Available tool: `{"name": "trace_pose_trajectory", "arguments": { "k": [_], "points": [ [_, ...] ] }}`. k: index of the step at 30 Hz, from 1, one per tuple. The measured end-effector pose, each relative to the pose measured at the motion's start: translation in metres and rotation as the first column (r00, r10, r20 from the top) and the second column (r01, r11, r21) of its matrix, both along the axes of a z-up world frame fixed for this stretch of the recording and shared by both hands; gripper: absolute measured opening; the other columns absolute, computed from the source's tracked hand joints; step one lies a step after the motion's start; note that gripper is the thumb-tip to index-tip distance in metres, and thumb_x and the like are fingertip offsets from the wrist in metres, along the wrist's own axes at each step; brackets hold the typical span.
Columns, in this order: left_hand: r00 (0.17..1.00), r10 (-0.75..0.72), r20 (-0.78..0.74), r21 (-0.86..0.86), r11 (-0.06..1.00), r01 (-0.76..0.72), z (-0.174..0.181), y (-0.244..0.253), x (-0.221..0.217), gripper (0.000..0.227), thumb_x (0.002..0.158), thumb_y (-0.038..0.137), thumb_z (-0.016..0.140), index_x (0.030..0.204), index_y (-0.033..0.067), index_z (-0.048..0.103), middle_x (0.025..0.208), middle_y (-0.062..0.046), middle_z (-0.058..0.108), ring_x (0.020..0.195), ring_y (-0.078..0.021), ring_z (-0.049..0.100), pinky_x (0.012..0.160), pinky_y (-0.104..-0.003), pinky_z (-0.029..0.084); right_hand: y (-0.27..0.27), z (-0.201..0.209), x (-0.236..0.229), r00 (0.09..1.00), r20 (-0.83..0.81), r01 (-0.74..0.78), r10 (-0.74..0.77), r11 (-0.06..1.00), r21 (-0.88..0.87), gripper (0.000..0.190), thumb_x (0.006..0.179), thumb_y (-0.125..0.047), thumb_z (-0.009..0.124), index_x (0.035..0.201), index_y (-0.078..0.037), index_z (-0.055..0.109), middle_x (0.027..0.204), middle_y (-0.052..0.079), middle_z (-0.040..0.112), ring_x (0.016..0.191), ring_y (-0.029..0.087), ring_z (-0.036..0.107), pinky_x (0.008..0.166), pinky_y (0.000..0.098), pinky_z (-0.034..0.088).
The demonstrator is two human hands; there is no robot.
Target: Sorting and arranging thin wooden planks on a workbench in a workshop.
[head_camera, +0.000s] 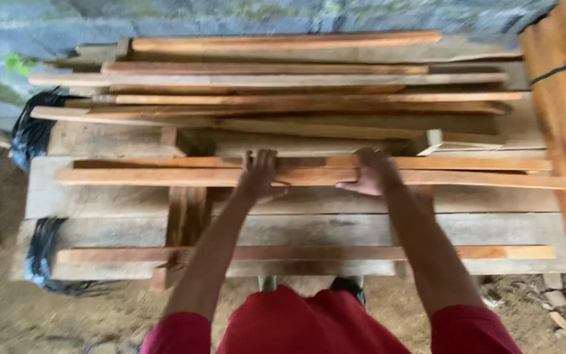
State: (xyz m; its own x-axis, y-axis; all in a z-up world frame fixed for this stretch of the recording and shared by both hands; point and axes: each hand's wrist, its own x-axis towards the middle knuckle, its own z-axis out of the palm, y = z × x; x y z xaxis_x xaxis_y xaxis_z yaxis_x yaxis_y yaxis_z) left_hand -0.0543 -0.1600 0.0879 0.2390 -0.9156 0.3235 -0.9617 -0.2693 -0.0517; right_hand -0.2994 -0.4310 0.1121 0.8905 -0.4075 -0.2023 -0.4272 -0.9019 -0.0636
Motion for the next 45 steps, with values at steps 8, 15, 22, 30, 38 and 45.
{"name": "trace_pose_trajectory", "arguments": {
  "k": [8,15,22,30,38,45],
  "points": [
    [0.992,-0.117,-0.049,0.053,0.991,0.119,-0.036,-0.142,-0.112,0.124,0.047,0.089,0.079,0.140,0.0130,0.046,0.109,-0.010,0.057,0.103,-0.0285,0.063,0.092,-0.047,0.051,-0.015,0.006,-0.013,0.820,0.388,-0.374,0.421,0.907,-0.195,0.072,0.075,-0.066,0.077,0.118,-0.010,0.062,0.105,0.011,0.064,0.100,0.032,0.070,0.090,0.0448,0.056],
    [0.989,0.008,-0.149,0.280,0.959,0.034,0.022,-0.135,-0.125,0.099,0.068,0.079,0.076,0.139,0.0152,0.051,0.116,-0.010,0.061,0.108,-0.0286,0.066,0.097,-0.046,0.052,-0.055,0.029,-0.069,0.673,0.365,-0.588,0.643,0.765,-0.263,0.096,0.078,-0.040,0.086,0.155,-0.003,0.043,0.152,0.021,0.049,0.139,0.036,0.050,0.117,0.0494,0.041],
    [1.000,0.005,0.005,0.225,0.974,-0.006,0.022,-0.129,-0.131,0.091,0.060,0.078,0.078,0.127,0.0198,0.056,0.107,-0.002,0.060,0.103,-0.0224,0.067,0.097,-0.040,0.052,-0.128,0.007,-0.166,0.716,0.347,-0.532,0.606,0.795,-0.289,0.089,0.082,-0.051,0.080,0.151,-0.005,0.047,0.150,0.018,0.051,0.140,0.034,0.050,0.119,0.0460,0.040],
    [0.998,-0.015,0.066,0.123,0.992,0.007,0.028,-0.132,-0.128,0.090,0.054,0.077,0.081,0.121,0.0222,0.059,0.100,0.000,0.060,0.096,-0.0199,0.068,0.093,-0.037,0.054,-0.161,-0.002,-0.180,0.833,0.460,-0.153,0.307,0.927,-0.341,0.096,0.059,-0.078,0.081,0.123,-0.008,0.064,0.095,0.012,0.067,0.086,0.032,0.072,0.084,0.0491,0.058],
    [0.993,-0.059,0.101,0.078,0.996,0.051,0.017,-0.133,-0.123,0.089,0.054,0.080,0.078,0.120,0.0229,0.058,0.094,0.002,0.062,0.090,-0.0173,0.069,0.088,-0.035,0.056,-0.172,-0.010,-0.175,0.857,0.399,-0.183,0.327,0.916,-0.358,0.081,0.058,-0.082,0.078,0.096,-0.011,0.065,0.082,0.007,0.069,0.077,0.025,0.072,0.066,0.0400,0.055],
    [0.995,-0.061,0.080,0.069,0.996,0.055,0.021,-0.135,-0.125,0.088,0.053,0.077,0.080,0.118,0.0204,0.060,0.092,-0.001,0.061,0.089,-0.0205,0.068,0.085,-0.037,0.056,-0.171,-0.002,-0.175,0.901,0.323,-0.203,0.291,0.938,-0.280,0.084,0.059,-0.081,0.076,0.099,-0.008,0.065,0.087,0.011,0.070,0.085,0.029,0.072,0.069,0.0460,0.057]
  ]
}}
